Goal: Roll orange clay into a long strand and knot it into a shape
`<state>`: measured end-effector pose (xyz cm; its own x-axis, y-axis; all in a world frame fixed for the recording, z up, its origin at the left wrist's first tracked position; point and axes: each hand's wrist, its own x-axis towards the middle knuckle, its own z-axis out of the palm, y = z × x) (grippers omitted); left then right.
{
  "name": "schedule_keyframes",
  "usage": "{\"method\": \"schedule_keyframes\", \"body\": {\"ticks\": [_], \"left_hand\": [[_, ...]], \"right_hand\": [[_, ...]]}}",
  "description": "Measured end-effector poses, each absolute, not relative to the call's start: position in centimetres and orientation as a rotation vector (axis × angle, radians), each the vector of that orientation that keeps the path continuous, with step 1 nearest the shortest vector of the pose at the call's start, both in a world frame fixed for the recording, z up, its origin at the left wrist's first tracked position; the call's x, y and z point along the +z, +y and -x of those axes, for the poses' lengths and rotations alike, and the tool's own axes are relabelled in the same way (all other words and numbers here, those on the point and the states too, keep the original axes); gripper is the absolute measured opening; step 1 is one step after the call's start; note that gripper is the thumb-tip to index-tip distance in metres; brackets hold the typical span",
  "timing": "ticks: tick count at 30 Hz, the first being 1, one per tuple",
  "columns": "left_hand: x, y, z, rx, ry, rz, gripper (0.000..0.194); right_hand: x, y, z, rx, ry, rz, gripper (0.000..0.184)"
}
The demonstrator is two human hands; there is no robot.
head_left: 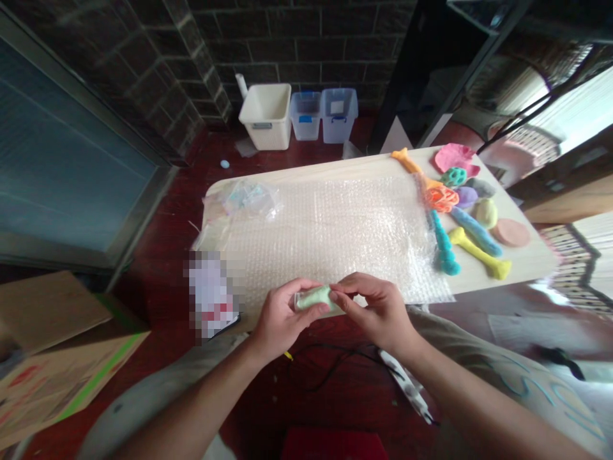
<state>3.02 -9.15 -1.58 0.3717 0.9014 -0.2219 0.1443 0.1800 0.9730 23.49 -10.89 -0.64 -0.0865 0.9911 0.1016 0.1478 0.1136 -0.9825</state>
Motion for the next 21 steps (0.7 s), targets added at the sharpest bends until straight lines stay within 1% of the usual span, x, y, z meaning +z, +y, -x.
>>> {"method": "schedule_keyframes", "body": {"ticks": [6,9,11,14,16,21], "left_hand": [[-1.6,-9.4,-2.7,0.701,1.075,-1.282,0.036],[-1.5,-9.4,-2.9,0.677,1.054,-1.228,0.038],[-1.3,-9.3,-3.0,0.672,1.043,-1.186,0.040],[-1.0,-8.9,-3.3,0.711,1.057,-1.191,0.042],[-0.8,-8.7,-3.4,0.738,1.065,-1.257,0.039],[-0.8,-8.4,-3.3,0.658,1.048,-1.422,0.034]], "right_hand": [[-1.1,-10.8,-23.0,1.198,-1.349,1.139,0.006],[-1.2,-10.7,-23.1,1.302,-1.285,1.107,0.005],[-1.2,-10.6,-23.3,1.440,-1.180,1.093,0.008],[-1.0,-10.4,-23.8,1.616,-0.976,1.084,0.020],[-0.9,-10.3,-24.0,1.650,-0.932,1.087,0.024],[-0.8,-10.0,-24.2,1.698,-0.992,1.128,0.024]]}}
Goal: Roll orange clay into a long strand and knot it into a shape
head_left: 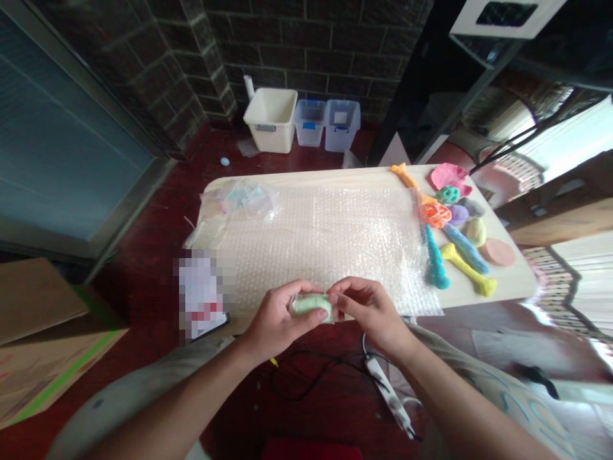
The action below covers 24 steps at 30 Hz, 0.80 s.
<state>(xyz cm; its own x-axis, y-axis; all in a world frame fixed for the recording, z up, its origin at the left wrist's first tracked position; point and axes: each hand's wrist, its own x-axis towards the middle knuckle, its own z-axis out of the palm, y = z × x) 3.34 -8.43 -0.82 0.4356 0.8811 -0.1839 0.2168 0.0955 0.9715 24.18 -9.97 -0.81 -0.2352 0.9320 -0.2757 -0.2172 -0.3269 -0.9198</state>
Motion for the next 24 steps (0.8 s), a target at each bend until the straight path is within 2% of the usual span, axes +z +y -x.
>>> {"method": "schedule_keyframes", "body": {"ticks": [13,18,24], "left_hand": [[-0.4,-8.6,-3.5,0.621,1.130,-1.654,0.021],[-0.4,-8.2,-3.1,0.581,1.047,-1.464,0.029],[-0.7,-8.0,-3.1,0.650,0.963,-1.294,0.037]], "right_hand": [[-0.8,-10.0,-25.0,1.619,-1.435,1.243,0.033],[-0.7,-10.2,-24.6,1.811,-1.218,1.117,0.040],[-0.8,-10.3,-23.9,1.859,-0.895,1.083,0.035]]}}
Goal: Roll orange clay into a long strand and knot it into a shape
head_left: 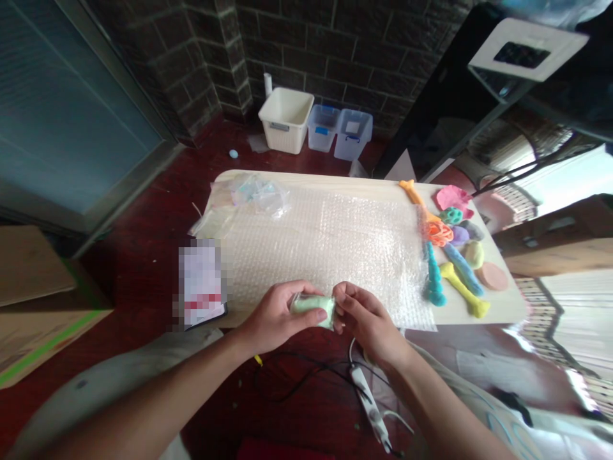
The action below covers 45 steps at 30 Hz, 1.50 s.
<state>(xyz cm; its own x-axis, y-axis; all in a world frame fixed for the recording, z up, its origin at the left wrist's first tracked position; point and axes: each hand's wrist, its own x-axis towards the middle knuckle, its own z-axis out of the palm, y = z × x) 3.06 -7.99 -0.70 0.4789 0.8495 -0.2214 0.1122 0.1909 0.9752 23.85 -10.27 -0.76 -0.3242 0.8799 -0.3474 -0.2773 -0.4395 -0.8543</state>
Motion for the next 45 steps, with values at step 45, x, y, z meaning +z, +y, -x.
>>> {"method": "schedule_keyframes", "body": {"ticks": [45], "left_hand": [[-1.4,-8.3,-4.0,0.710,0.992,-1.218,0.034]], "right_hand": [[-1.3,-10.2,-23.6,1.571,-0.945,1.229,0.037]]}}
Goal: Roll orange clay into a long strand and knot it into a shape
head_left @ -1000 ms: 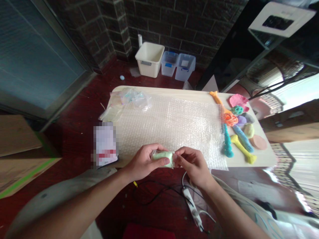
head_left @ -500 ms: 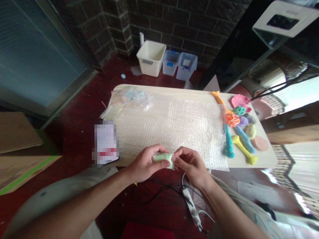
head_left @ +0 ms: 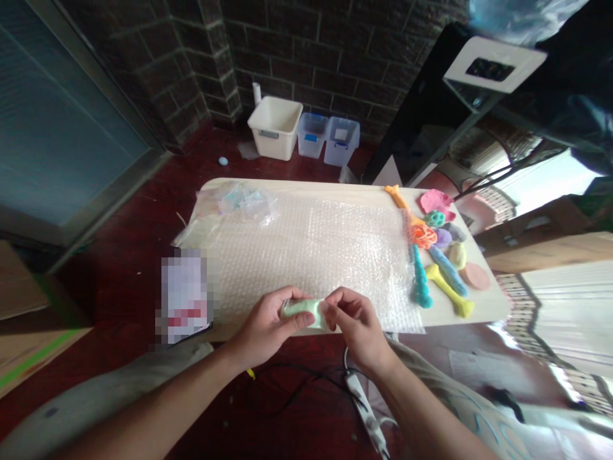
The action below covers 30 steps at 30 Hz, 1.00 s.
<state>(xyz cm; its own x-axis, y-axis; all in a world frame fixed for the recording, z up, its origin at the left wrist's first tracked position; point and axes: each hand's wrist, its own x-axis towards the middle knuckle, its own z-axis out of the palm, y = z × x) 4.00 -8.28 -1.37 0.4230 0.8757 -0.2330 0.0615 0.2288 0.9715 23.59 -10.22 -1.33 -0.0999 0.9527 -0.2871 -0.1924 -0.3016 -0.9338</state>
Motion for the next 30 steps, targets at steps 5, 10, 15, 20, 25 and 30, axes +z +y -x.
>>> {"method": "schedule_keyframes", "body": {"ticks": [5,10,15,20,25,30], "left_hand": [[-1.0,-8.2,-4.1,0.682,0.978,-1.142,0.039],[-1.0,-8.3,-3.8,0.643,0.985,-1.160,0.040],[-1.1,-8.2,-3.2,0.613,0.970,-1.210,0.036],[-1.5,-8.6,-3.2,0.619,0.934,-1.168,0.034],[-1.0,-8.7,-3.9,0.666,0.950,-1.090,0.036],[-1.5,-8.5,-4.2,0.688,0.980,-1.052,0.042]], "right_hand": [[-1.5,-10.2,-23.5,1.561,-0.974,1.228,0.039],[-1.6,-10.8,-23.1,1.590,-1.017,1.197,0.034],[-1.2,-10.7,-23.1,1.703,-0.995,1.145,0.033],[-1.1,-10.6,-23.0,1.748,-1.018,1.138,0.033],[-1.4,-10.7,-22.5,1.678,-0.827,1.119,0.031],[-1.8,-10.5,-22.8,1.606,-0.759,1.094,0.028]]}}
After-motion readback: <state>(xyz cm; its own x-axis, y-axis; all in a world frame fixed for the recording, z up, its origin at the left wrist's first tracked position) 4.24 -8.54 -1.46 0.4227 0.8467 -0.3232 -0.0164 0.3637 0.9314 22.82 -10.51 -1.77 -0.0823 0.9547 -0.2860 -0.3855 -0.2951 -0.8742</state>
